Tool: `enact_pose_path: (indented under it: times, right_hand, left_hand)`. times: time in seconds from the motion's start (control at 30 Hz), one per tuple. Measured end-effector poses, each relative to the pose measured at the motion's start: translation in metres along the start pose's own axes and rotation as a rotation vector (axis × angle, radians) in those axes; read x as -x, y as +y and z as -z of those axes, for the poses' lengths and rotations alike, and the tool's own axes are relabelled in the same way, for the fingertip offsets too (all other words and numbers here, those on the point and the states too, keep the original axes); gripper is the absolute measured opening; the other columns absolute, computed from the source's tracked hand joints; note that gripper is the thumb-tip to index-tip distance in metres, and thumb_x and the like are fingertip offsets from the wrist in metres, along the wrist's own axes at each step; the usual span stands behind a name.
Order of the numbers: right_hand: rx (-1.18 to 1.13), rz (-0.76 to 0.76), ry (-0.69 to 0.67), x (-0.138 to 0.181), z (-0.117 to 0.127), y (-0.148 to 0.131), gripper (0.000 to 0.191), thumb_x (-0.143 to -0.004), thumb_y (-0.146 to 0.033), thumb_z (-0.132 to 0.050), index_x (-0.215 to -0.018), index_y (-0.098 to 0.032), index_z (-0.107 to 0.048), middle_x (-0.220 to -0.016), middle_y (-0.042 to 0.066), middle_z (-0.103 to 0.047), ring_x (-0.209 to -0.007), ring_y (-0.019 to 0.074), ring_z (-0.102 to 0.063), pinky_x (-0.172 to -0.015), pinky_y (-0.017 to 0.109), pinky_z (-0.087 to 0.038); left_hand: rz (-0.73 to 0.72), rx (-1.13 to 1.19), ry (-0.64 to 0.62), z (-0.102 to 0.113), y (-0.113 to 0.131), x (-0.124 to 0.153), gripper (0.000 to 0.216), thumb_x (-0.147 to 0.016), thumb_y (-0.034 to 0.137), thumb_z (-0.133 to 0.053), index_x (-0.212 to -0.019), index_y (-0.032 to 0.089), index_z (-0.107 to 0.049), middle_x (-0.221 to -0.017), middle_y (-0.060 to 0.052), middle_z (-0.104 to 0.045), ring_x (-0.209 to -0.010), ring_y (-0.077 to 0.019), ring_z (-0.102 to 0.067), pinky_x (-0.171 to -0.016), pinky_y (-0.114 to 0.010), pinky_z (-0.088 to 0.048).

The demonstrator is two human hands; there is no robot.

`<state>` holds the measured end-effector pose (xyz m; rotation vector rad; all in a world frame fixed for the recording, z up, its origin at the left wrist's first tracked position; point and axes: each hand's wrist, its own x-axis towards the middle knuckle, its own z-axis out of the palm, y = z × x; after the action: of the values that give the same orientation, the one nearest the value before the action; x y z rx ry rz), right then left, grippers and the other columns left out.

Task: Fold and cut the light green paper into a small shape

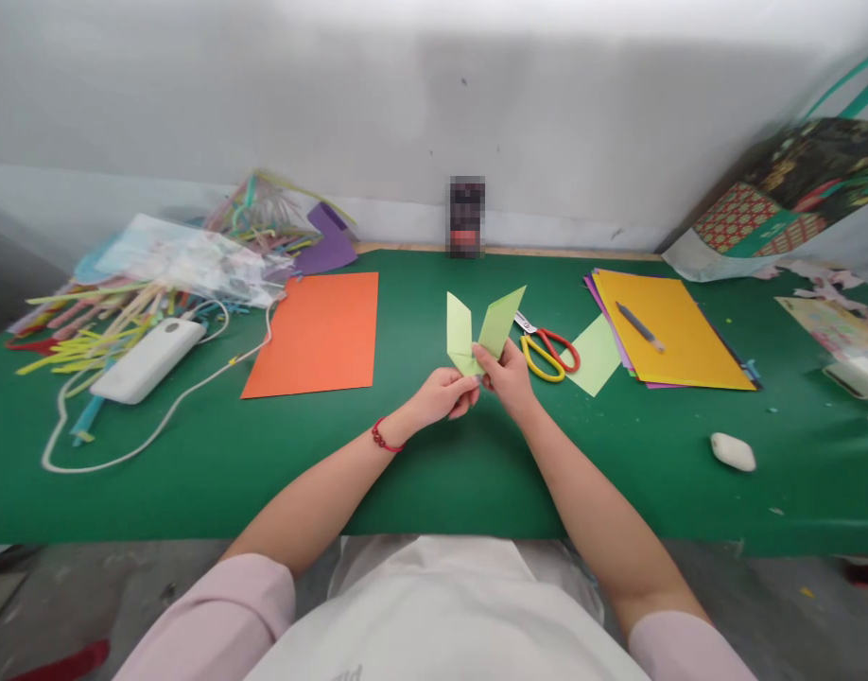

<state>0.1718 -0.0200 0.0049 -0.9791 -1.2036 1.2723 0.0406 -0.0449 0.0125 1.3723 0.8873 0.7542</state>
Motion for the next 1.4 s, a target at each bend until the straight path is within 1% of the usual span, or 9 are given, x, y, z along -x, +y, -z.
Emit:
enact_pose_path:
  times: [0.13, 0.3, 0.6, 0.7, 0.9, 1.07, 1.17, 1.27, 1.4]
  right_hand:
    - [-0.072, -0.063, -0.137, 0.001, 0.002, -0.002, 0.047, -0.062, -0.055, -0.073, -0.085, -0.02, -0.05, -0.043, -0.011, -0.045, -0.03, 0.0063, -0.036, -0.03, 0.021, -0.024]
    - [-0.12, -0.081, -0.237, 0.003, 0.002, -0.002, 0.049, -0.067, -0.051, -0.071, -0.1, -0.02, -0.051, -0.038, -0.014, -0.036, -0.029, 0.0063, -0.032, -0.031, 0.021, -0.02]
    - [-0.001, -0.002, -0.24, -0.002, 0.009, 0.0, 0.042, -0.073, -0.047, -0.069, -0.099, -0.021, -0.05, -0.045, -0.011, -0.04, -0.033, 0.0064, -0.035, -0.034, 0.022, -0.026]
    - [0.005, -0.015, -0.263, -0.004, 0.012, -0.002, 0.043, -0.072, -0.048, -0.069, -0.099, -0.02, -0.05, -0.042, -0.012, -0.039, -0.032, 0.0065, -0.034, -0.034, 0.022, -0.026]
    - [-0.074, -0.098, -0.343, -0.002, 0.008, -0.002, 0.048, -0.071, -0.054, -0.069, -0.101, -0.022, -0.048, -0.039, -0.013, -0.041, -0.032, 0.007, -0.035, -0.031, 0.019, -0.027]
    - [-0.207, -0.123, -0.309, -0.005, 0.006, 0.001, 0.051, -0.066, -0.064, -0.067, -0.087, -0.024, -0.042, -0.05, -0.009, -0.053, -0.042, 0.0103, -0.05, -0.036, 0.02, -0.041]
    - [-0.108, -0.127, -0.303, -0.004, 0.008, 0.001, 0.05, -0.067, -0.066, -0.064, -0.066, -0.02, -0.045, -0.046, -0.007, -0.049, -0.038, 0.0075, -0.044, -0.033, 0.019, -0.033]
    - [-0.019, -0.103, -0.332, -0.001, 0.007, -0.001, 0.058, -0.071, -0.069, -0.057, -0.047, -0.018, -0.044, -0.039, -0.005, -0.04, -0.034, 0.0058, -0.036, -0.033, 0.021, -0.027]
    - [-0.003, -0.112, -0.352, 0.003, 0.004, -0.005, 0.063, -0.074, -0.07, -0.053, -0.038, -0.019, -0.041, -0.035, -0.004, -0.037, -0.033, 0.0063, -0.033, -0.036, 0.023, -0.025]
  left_hand:
    - [-0.023, 0.074, 0.037, 0.001, -0.005, -0.004, 0.037, -0.079, 0.04, -0.047, -0.051, 0.017, -0.049, -0.031, 0.006, -0.041, -0.028, -0.0042, -0.032, -0.04, -0.02, -0.027]
    - [-0.025, 0.101, 0.026, 0.003, -0.007, -0.005, 0.036, -0.078, 0.038, -0.048, -0.05, 0.017, -0.048, -0.032, 0.006, -0.042, -0.029, -0.0044, -0.033, -0.037, -0.02, -0.024]
    - [-0.02, 0.076, 0.063, -0.002, -0.011, -0.007, 0.039, -0.082, 0.044, -0.049, -0.053, 0.017, -0.048, -0.032, 0.007, -0.04, -0.03, -0.005, -0.032, -0.041, -0.02, -0.029]
    - [-0.044, 0.025, 0.06, -0.001, -0.014, -0.01, 0.042, -0.082, 0.05, -0.05, -0.057, 0.017, -0.051, -0.033, 0.006, -0.042, -0.034, -0.0064, -0.037, -0.047, -0.022, -0.036]
    - [-0.045, -0.055, -0.01, 0.01, -0.009, -0.008, 0.051, -0.081, 0.06, -0.048, -0.053, 0.017, -0.049, -0.032, 0.005, -0.041, -0.034, -0.0067, -0.038, -0.046, -0.021, -0.035]
    - [-0.064, -0.004, 0.061, 0.019, -0.004, -0.006, 0.051, -0.082, 0.06, -0.047, -0.053, 0.018, -0.048, -0.032, 0.006, -0.041, -0.031, -0.0055, -0.036, -0.041, -0.021, -0.031]
    - [-0.065, 0.015, 0.072, 0.02, -0.003, -0.004, 0.05, -0.083, 0.056, -0.047, -0.052, 0.017, -0.049, -0.032, 0.006, -0.039, -0.03, -0.0049, -0.032, -0.039, -0.021, -0.028]
    - [-0.072, 0.04, 0.063, 0.018, -0.003, -0.003, 0.048, -0.082, 0.053, -0.049, -0.052, 0.016, -0.05, -0.033, 0.005, -0.041, -0.031, -0.0049, -0.032, -0.039, -0.021, -0.027]
    - [-0.053, 0.054, 0.065, 0.015, -0.003, -0.002, 0.047, -0.081, 0.055, -0.049, -0.052, 0.017, -0.049, -0.034, 0.006, -0.04, -0.032, -0.0052, -0.031, -0.039, -0.021, -0.026]
